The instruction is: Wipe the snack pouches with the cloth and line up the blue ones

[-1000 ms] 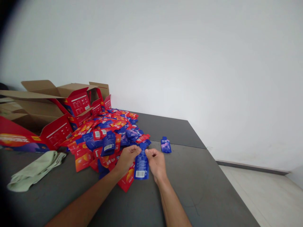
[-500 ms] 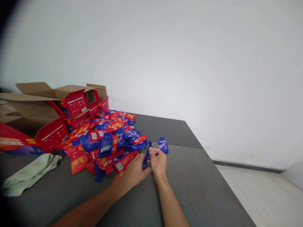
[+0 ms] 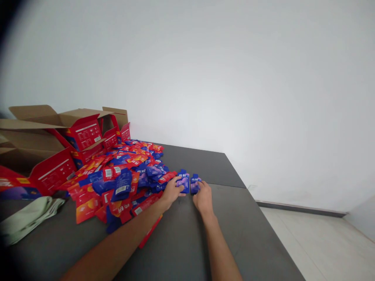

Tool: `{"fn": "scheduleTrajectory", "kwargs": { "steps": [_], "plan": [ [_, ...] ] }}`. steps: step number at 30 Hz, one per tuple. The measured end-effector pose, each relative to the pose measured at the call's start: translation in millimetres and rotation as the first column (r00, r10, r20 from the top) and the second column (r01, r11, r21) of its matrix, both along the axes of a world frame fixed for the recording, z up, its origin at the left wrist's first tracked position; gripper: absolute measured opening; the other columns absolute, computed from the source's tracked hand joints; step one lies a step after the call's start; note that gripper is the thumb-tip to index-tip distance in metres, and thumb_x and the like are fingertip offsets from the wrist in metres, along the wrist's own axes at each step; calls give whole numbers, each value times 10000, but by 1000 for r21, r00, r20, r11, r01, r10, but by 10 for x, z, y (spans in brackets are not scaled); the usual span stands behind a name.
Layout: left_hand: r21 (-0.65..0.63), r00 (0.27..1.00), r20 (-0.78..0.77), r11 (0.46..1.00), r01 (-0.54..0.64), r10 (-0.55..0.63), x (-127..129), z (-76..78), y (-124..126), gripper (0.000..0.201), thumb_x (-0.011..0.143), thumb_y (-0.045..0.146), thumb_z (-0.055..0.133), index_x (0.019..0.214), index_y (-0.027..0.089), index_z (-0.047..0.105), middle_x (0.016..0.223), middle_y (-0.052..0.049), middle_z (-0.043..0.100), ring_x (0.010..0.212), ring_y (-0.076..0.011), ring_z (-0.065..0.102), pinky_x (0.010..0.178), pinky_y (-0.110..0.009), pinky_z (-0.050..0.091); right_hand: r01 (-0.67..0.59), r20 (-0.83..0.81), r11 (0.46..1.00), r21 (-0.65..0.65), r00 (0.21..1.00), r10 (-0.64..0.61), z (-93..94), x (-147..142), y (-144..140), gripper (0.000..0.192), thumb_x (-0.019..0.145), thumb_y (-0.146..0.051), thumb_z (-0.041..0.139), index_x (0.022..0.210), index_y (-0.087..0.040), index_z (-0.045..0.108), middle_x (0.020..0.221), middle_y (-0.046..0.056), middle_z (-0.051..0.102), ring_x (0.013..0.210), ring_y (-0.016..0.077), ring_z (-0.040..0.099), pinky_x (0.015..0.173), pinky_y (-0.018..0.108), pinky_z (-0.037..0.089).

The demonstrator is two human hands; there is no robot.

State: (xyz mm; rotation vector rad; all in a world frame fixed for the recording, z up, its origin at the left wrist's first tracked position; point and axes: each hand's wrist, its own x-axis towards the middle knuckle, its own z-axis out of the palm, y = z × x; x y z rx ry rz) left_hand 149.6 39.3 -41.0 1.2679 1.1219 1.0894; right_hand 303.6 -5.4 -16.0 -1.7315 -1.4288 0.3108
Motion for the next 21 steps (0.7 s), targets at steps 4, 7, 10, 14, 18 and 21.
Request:
{"fn": "scheduleTrajectory", "kwargs": {
  "steps": [4,7,10,14,18,21],
  "plan": [
    [116,947,-320,992,42,-2,260,-21,139,422,872,154,545,1294,134,532,1176,-150,664,926,-195,690,803,-352,588,-47,309,990,-131,947,85,-311,68,-25,536,843,-136,469,1368,-171,571,1471,79,504,1412,273,373,1151,423,314],
    [181,905,-426,981,70,14,311,-15,159,358,836,198,600,1188,141,636,1187,-151,671,1131,-259,619,1011,-420,476,-4,417,976,-217,904,96,-461,112,-32,525,916,-183,404,1433,-200,497,1501,55,473,1429,271,343,1136,450,325],
    [226,853,-522,968,107,27,294,11,124,275,839,262,594,1062,151,710,1182,-167,669,1232,-308,538,1111,-475,348,-4,449,967,-256,885,123,-459,133,-37,525,932,-223,400,1452,-214,469,1522,45,444,1434,276,330,1126,466,325],
    [317,703,-707,921,229,69,241,41,64,351,894,314,491,1151,197,700,1255,-133,651,1283,-291,474,1130,-471,300,1,447,963,-268,886,123,-389,113,-59,542,936,-341,441,1459,-203,458,1533,64,426,1435,304,313,1120,512,308],
    [398,604,-792,825,401,88,203,40,48,434,889,295,475,1281,197,633,1367,-115,590,1259,-255,490,1099,-416,337,11,464,965,-262,878,116,-387,90,-63,529,955,-393,433,1454,-221,464,1524,71,440,1421,299,332,1108,501,306],
    [382,560,-826,799,464,70,215,37,51,400,890,263,465,1235,218,662,1374,-87,589,1194,-253,526,1066,-399,366,26,483,961,-275,868,114,-401,110,-48,465,983,-349,388,1427,-257,494,1512,59,460,1412,269,351,1091,483,315]
  ]
}}
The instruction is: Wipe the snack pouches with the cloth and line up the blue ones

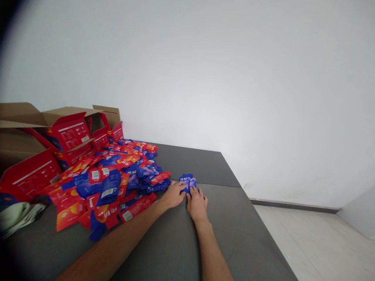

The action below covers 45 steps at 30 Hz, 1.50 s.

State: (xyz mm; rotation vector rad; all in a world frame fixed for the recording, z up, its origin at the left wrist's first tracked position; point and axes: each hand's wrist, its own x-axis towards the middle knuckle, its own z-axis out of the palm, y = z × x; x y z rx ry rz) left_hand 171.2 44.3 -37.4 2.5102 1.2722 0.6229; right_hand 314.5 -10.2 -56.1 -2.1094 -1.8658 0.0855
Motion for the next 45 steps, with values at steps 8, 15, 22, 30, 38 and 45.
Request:
{"fn": "scheduleTrajectory", "kwargs": {
  "steps": [8,15,22,30,38,45],
  "plan": [
    [-18,1000,-4,1000,17,-17,237,4,-86,395,936,265,392,1239,233,645,1378,-109,558,1180,-289,505,1019,-444,388,54,16,998,-26,998,-54,18,257,2,473,964,-185,344,1376,-306,542,1487,25,495,1419,241,361,1056,500,346],
    [-71,999,22,997,-27,29,368,24,-184,452,936,265,367,1341,257,567,1453,-107,484,1256,-333,434,1036,-504,357,86,2,995,-41,996,-86,12,373,10,563,901,-105,377,1397,-330,521,1501,15,476,1440,238,338,1082,519,333],
    [-48,998,-2,997,-57,57,386,16,-208,440,913,240,386,1307,227,582,1415,-127,509,1213,-343,458,993,-503,393,74,12,997,-18,997,-74,-37,391,38,560,903,-123,412,1423,-315,492,1498,26,481,1433,220,355,1101,484,323],
    [-44,999,2,998,-50,50,425,28,-247,433,934,271,380,1332,236,548,1439,-119,488,1223,-353,452,1001,-530,377,116,23,993,-31,993,-115,-38,444,33,697,776,-48,440,1413,-324,498,1504,10,473,1437,221,347,1096,497,326],
    [93,983,-130,989,-118,130,-164,279,-318,307,829,183,555,1106,159,685,1161,-175,628,1180,-335,461,1026,-474,357,126,-3,987,103,992,-126,198,175,-67,763,714,-16,430,1428,-274,500,1530,50,431,1441,273,318,1086,509,331],
    [223,922,-182,927,-300,342,-878,338,-332,348,895,117,414,1045,188,719,1207,-135,617,1164,-308,474,983,-426,383,-113,-20,978,176,993,119,280,-524,-108,618,721,-23,437,1273,-199,650,1439,61,541,1392,265,394,1121,435,312]
  ]
}}
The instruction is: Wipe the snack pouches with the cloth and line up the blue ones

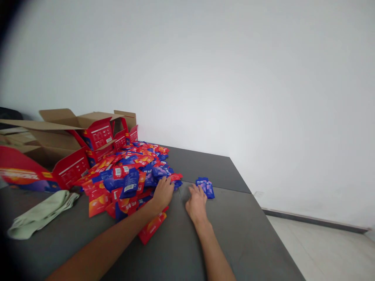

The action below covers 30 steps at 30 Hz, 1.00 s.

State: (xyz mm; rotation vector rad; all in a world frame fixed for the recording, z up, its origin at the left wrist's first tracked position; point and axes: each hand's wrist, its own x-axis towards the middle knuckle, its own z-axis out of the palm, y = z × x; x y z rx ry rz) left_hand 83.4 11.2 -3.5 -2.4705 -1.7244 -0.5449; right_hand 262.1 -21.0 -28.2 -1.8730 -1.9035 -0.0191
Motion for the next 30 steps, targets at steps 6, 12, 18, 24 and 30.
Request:
{"fn": "scheduleTrajectory", "kwargs": {
  "steps": [6,12,18,24,30],
  "plan": [
    [3,997,69,1000,21,-21,-166,-34,5,310,918,142,437,997,195,732,1200,-140,624,1162,-310,466,954,-425,387,-69,-54,998,-14,996,68,61,-439,41,553,728,-23,467,1199,-200,697,1368,73,602,1291,258,510,1065,371,402],
    [10,979,198,998,-56,53,-377,12,-62,286,933,166,436,981,207,715,1086,-110,658,1039,-260,528,910,-402,407,-75,-177,994,81,980,88,-5,-606,65,414,872,-84,414,1162,-134,706,1303,130,641,1229,212,575,1092,333,392],
    [58,694,720,997,-47,-9,-574,79,-137,263,929,275,459,930,195,709,985,-64,697,968,-221,610,910,-361,451,-108,-398,979,171,902,169,97,-682,-16,353,922,-250,459,1166,-166,701,1238,95,678,1177,229,592,1063,342,418],
    [-183,172,973,969,164,154,-519,36,-148,272,793,403,647,832,140,703,751,-24,694,660,-154,592,613,-255,443,-306,-802,948,90,542,252,298,-788,-212,411,936,-506,471,1015,-181,711,845,22,699,754,174,611,682,251,475],
    [-172,96,985,914,368,147,-463,55,-218,258,745,341,703,891,128,695,819,-43,713,697,-146,618,665,-253,480,-312,-935,949,49,320,153,243,-776,-223,378,820,-523,651,913,-156,661,645,-35,556,565,110,463,539,214,356]
  ]
}}
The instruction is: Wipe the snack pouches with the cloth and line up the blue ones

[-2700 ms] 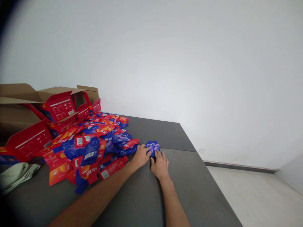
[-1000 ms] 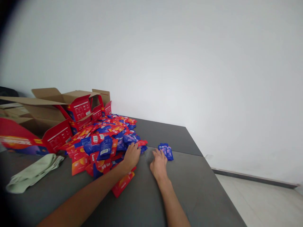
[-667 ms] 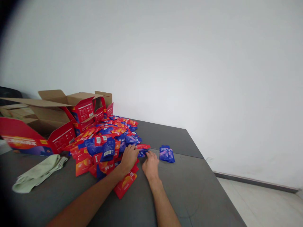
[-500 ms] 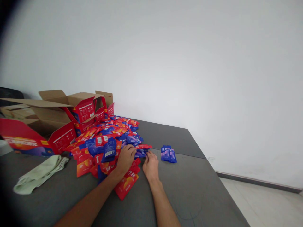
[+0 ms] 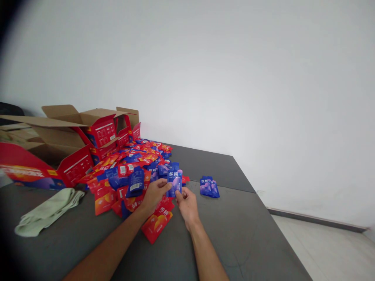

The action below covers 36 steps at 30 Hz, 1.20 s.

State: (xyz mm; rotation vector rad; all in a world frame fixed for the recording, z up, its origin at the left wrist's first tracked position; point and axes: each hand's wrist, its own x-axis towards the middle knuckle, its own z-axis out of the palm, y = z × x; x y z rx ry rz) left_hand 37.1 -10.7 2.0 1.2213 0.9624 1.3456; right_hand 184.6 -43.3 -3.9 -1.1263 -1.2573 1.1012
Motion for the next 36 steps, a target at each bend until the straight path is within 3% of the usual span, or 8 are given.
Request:
{"fn": "scheduleTrajectory", "kwargs": {
  "steps": [4,12,15,17,20,24,28,36],
  "plan": [
    [-29,973,-25,973,231,-231,43,-19,-40,266,665,186,703,921,114,688,792,-51,715,691,-163,635,657,-269,494,66,-14,998,-3,998,-66,-38,58,24,347,799,-499,679,856,-160,629,641,-33,552,566,113,451,547,225,350],
    [-37,974,-35,974,222,-223,25,-54,-50,138,590,62,598,709,130,614,565,32,585,495,-88,474,491,-204,347,-19,25,1000,11,1000,19,67,38,-74,351,809,-519,657,898,-180,635,729,-11,603,647,144,498,611,239,363],
    [-10,969,-43,969,245,-245,15,-4,-63,159,599,68,626,747,127,635,604,35,584,513,-80,468,502,-199,344,38,77,999,29,996,-40,75,37,-81,360,787,-534,661,786,-178,606,667,-25,552,617,132,457,593,235,340],
    [17,974,-18,974,225,-225,5,31,-63,202,639,112,672,840,131,666,690,17,625,591,-101,528,568,-211,403,75,109,996,39,991,-79,67,41,-81,353,767,-502,686,697,-182,554,615,-43,496,587,114,406,566,227,304],
    [27,995,22,995,98,-98,-30,49,-45,200,728,275,720,870,140,680,752,-4,648,662,-122,564,624,-227,439,-12,102,1000,-6,995,12,76,37,-103,339,756,-439,713,648,-182,521,600,-49,491,570,103,399,559,224,302],
    [-48,999,47,998,27,-25,-70,-14,-11,296,719,403,756,758,122,672,679,-14,630,584,-114,527,573,-232,412,-151,40,988,-41,987,153,167,17,-160,282,794,-444,704,776,-172,635,701,-7,616,673,155,551,648,249,410],
    [-80,993,11,990,117,-116,-38,-53,-24,319,661,397,796,721,107,679,645,-15,614,561,-112,496,570,-243,394,-32,-14,999,33,999,33,217,23,-168,350,821,-498,682,962,-178,683,856,42,692,816,202,613,740,283,463],
    [56,989,-145,998,-5,13,1,15,-63,412,842,515,603,660,146,600,612,36,484,581,-96,394,550,-231,296,97,79,995,23,992,-99,42,24,-81,378,809,-532,678,747,-163,625,664,0,593,601,131,478,566,240,365]
  ]
}}
